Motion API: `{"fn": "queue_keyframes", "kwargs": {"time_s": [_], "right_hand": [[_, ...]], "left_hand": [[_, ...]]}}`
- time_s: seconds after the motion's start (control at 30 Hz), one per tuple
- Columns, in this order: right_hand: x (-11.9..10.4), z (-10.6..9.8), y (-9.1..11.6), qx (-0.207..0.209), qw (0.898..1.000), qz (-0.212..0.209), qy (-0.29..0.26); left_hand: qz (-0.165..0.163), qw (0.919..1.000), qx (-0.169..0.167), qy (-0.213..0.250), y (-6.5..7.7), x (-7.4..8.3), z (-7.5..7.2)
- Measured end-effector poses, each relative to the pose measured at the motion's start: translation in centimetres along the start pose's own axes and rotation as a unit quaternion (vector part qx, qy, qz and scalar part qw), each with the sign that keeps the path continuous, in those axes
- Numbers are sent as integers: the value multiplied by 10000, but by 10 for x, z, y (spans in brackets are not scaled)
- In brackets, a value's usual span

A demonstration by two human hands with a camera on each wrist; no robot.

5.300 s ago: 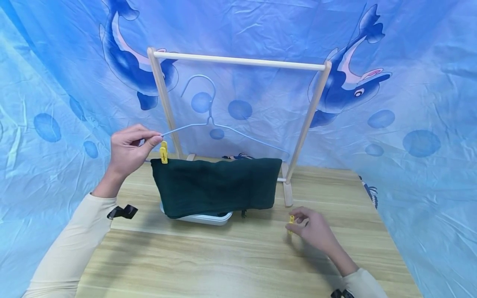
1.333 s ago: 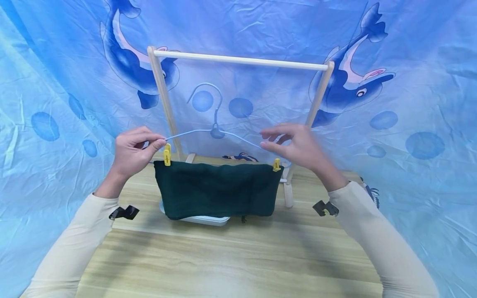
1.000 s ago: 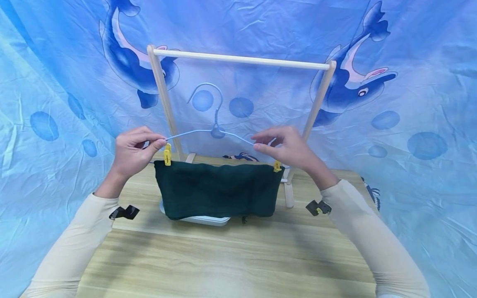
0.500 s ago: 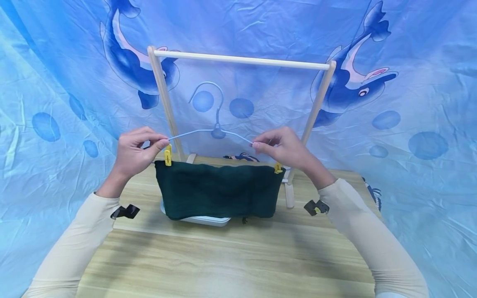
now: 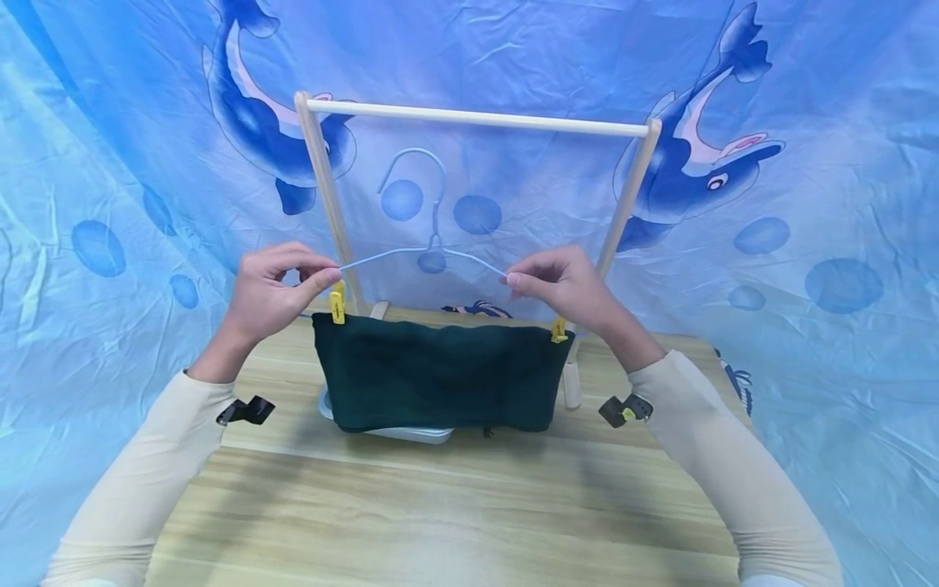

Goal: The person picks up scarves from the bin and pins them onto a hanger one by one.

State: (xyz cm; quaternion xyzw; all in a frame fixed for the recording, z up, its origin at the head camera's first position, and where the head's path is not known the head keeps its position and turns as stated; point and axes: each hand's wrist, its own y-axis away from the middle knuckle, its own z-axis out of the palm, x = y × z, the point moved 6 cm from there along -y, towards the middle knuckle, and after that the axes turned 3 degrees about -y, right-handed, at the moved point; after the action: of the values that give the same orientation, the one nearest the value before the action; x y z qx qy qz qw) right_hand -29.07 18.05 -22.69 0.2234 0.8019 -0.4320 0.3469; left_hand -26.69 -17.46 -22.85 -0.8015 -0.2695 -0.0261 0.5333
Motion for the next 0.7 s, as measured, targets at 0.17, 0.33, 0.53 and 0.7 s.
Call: {"fn": "queue_keyframes", "kwargs": {"time_s": [0.17,0.33,0.53,0.7], "right_hand": [[-1,-4,5,202,9998,-60,-56],[-4,-8,14,412,9991,88,99],[-10,-15,27,600,9979,202,153],[-13,-22,36,701,9970,288,168]], "left_hand": [[-195,9995,-233,-107,-1,4,7],[-773,9956,-508,-149,3,-2,10],[-1570,9876,-76,2,9,-24,6],[-1794,9803,714,-408,12,-44,-1]]}}
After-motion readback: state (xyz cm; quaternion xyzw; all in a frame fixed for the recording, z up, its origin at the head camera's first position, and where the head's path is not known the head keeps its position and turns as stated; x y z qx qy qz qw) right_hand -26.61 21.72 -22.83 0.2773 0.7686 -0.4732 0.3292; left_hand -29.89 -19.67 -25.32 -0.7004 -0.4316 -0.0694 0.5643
